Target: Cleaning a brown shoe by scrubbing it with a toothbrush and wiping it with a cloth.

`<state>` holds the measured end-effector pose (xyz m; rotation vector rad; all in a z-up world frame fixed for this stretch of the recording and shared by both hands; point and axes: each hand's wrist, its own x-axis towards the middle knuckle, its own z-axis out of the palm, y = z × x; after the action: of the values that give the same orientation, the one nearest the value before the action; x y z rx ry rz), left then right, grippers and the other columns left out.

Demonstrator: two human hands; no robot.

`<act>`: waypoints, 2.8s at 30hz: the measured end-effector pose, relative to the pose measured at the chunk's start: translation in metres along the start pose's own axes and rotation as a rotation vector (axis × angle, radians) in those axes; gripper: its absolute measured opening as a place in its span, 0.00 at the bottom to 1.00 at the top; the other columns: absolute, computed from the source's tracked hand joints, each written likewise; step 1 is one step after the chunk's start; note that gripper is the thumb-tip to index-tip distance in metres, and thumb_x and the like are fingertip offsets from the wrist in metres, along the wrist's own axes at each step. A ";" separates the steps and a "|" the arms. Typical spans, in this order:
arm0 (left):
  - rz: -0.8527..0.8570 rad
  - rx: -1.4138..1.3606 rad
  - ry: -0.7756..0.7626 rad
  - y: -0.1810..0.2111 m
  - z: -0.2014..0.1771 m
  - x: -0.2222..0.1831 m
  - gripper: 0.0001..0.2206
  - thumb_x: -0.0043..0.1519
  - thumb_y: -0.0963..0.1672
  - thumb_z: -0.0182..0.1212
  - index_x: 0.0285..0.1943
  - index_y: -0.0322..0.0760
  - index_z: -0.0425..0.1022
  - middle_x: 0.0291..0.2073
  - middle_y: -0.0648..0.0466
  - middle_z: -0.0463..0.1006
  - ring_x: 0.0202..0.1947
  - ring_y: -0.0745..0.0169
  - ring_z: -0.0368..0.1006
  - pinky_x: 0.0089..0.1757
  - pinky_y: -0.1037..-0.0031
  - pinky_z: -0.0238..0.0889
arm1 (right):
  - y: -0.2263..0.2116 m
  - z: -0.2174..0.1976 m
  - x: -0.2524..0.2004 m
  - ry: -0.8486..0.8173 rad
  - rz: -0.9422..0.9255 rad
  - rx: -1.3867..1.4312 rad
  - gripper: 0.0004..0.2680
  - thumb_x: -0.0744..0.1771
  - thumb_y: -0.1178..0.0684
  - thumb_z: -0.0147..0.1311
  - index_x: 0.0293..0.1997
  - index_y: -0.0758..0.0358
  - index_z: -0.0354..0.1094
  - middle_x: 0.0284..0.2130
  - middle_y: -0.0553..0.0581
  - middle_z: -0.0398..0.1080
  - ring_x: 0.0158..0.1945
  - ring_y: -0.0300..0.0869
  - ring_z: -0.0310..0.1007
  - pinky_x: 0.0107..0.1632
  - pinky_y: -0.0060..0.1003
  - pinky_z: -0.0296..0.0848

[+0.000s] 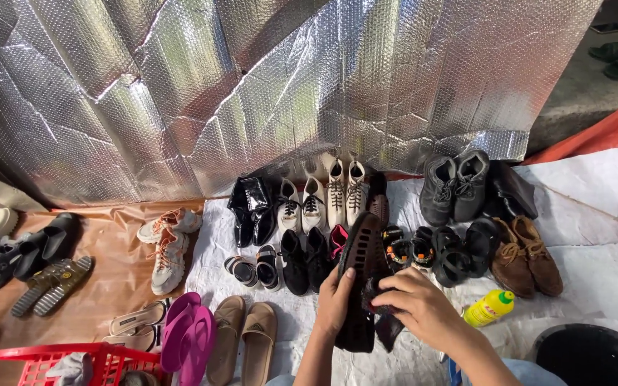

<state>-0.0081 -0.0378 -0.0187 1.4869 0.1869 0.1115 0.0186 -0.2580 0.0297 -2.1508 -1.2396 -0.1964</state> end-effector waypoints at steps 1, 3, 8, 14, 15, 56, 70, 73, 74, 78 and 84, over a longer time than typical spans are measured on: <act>-0.003 0.004 -0.001 0.000 -0.001 0.001 0.22 0.67 0.54 0.56 0.58 0.38 0.82 0.46 0.60 0.82 0.49 0.71 0.72 0.51 0.75 0.67 | 0.008 -0.003 -0.006 0.002 0.003 0.003 0.17 0.59 0.66 0.69 0.49 0.52 0.81 0.48 0.51 0.74 0.49 0.48 0.68 0.57 0.48 0.71; -0.061 -0.061 0.047 -0.001 -0.004 0.002 0.21 0.67 0.54 0.55 0.57 0.37 0.83 0.46 0.58 0.83 0.49 0.70 0.74 0.51 0.75 0.69 | 0.023 -0.009 -0.016 -0.113 0.177 0.118 0.16 0.62 0.65 0.67 0.50 0.46 0.82 0.53 0.51 0.78 0.62 0.43 0.73 0.66 0.40 0.77; -0.104 -0.300 -0.070 0.004 -0.011 0.002 0.25 0.70 0.55 0.48 0.54 0.30 0.80 0.48 0.51 0.83 0.50 0.65 0.75 0.54 0.71 0.69 | 0.045 -0.058 -0.034 0.064 0.469 0.234 0.15 0.63 0.60 0.65 0.53 0.45 0.81 0.58 0.49 0.78 0.60 0.45 0.79 0.64 0.45 0.82; -0.310 -0.780 -0.266 -0.020 0.008 0.001 0.29 0.69 0.55 0.49 0.66 0.27 0.74 0.57 0.38 0.82 0.56 0.48 0.79 0.59 0.59 0.71 | 0.027 -0.063 -0.026 0.521 0.611 0.230 0.14 0.68 0.58 0.59 0.61 0.58 0.73 0.56 0.58 0.78 0.56 0.47 0.81 0.56 0.41 0.83; -0.336 -0.800 -0.317 -0.024 0.012 -0.001 0.29 0.69 0.55 0.49 0.67 0.28 0.74 0.58 0.38 0.82 0.57 0.47 0.78 0.60 0.59 0.71 | 0.025 -0.056 -0.026 0.583 0.686 0.254 0.14 0.69 0.56 0.57 0.63 0.56 0.70 0.55 0.63 0.78 0.50 0.52 0.83 0.45 0.46 0.92; -0.027 -1.019 0.518 0.006 -0.009 0.024 0.31 0.69 0.56 0.44 0.69 0.32 0.74 0.62 0.43 0.79 0.61 0.49 0.73 0.62 0.60 0.65 | -0.027 -0.010 0.004 0.010 0.369 0.355 0.17 0.67 0.62 0.59 0.61 0.49 0.77 0.56 0.51 0.80 0.58 0.41 0.83 0.58 0.35 0.79; -0.041 -1.176 0.406 0.039 -0.018 0.001 0.33 0.70 0.58 0.42 0.73 0.31 0.71 0.66 0.42 0.76 0.65 0.45 0.70 0.67 0.60 0.59 | -0.050 0.102 0.022 0.354 -0.272 -0.369 0.21 0.62 0.68 0.68 0.61 0.59 0.75 0.59 0.53 0.75 0.56 0.52 0.72 0.54 0.51 0.75; -0.060 -1.094 0.501 0.055 -0.023 -0.001 0.35 0.68 0.58 0.41 0.75 0.33 0.70 0.69 0.45 0.75 0.66 0.48 0.69 0.66 0.62 0.59 | -0.035 0.091 -0.002 0.234 -0.285 -0.286 0.12 0.71 0.62 0.53 0.61 0.59 0.75 0.60 0.56 0.72 0.59 0.54 0.69 0.59 0.52 0.68; -0.073 -1.129 0.516 0.057 -0.026 -0.001 0.36 0.67 0.60 0.39 0.77 0.39 0.69 0.70 0.47 0.74 0.67 0.48 0.69 0.66 0.61 0.59 | -0.025 0.091 -0.011 0.236 -0.270 -0.270 0.14 0.68 0.62 0.58 0.61 0.56 0.75 0.59 0.54 0.73 0.58 0.52 0.68 0.59 0.48 0.73; -0.036 -1.184 0.475 0.051 -0.030 0.003 0.36 0.67 0.61 0.40 0.76 0.42 0.70 0.68 0.46 0.75 0.66 0.46 0.70 0.64 0.59 0.61 | 0.003 0.069 -0.020 0.164 -0.249 -0.259 0.17 0.65 0.67 0.59 0.59 0.56 0.76 0.58 0.55 0.74 0.59 0.55 0.68 0.63 0.49 0.79; -0.150 -1.264 0.573 0.050 -0.032 0.005 0.34 0.64 0.62 0.46 0.73 0.46 0.73 0.66 0.48 0.77 0.67 0.47 0.71 0.66 0.56 0.62 | 0.049 0.062 -0.028 0.331 0.013 0.005 0.24 0.64 0.71 0.56 0.67 0.54 0.70 0.65 0.59 0.72 0.67 0.50 0.70 0.72 0.44 0.73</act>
<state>-0.0075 -0.0019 0.0285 0.1496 0.5629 0.4418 0.0322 -0.2580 -0.0531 -2.0204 -1.0327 -0.5204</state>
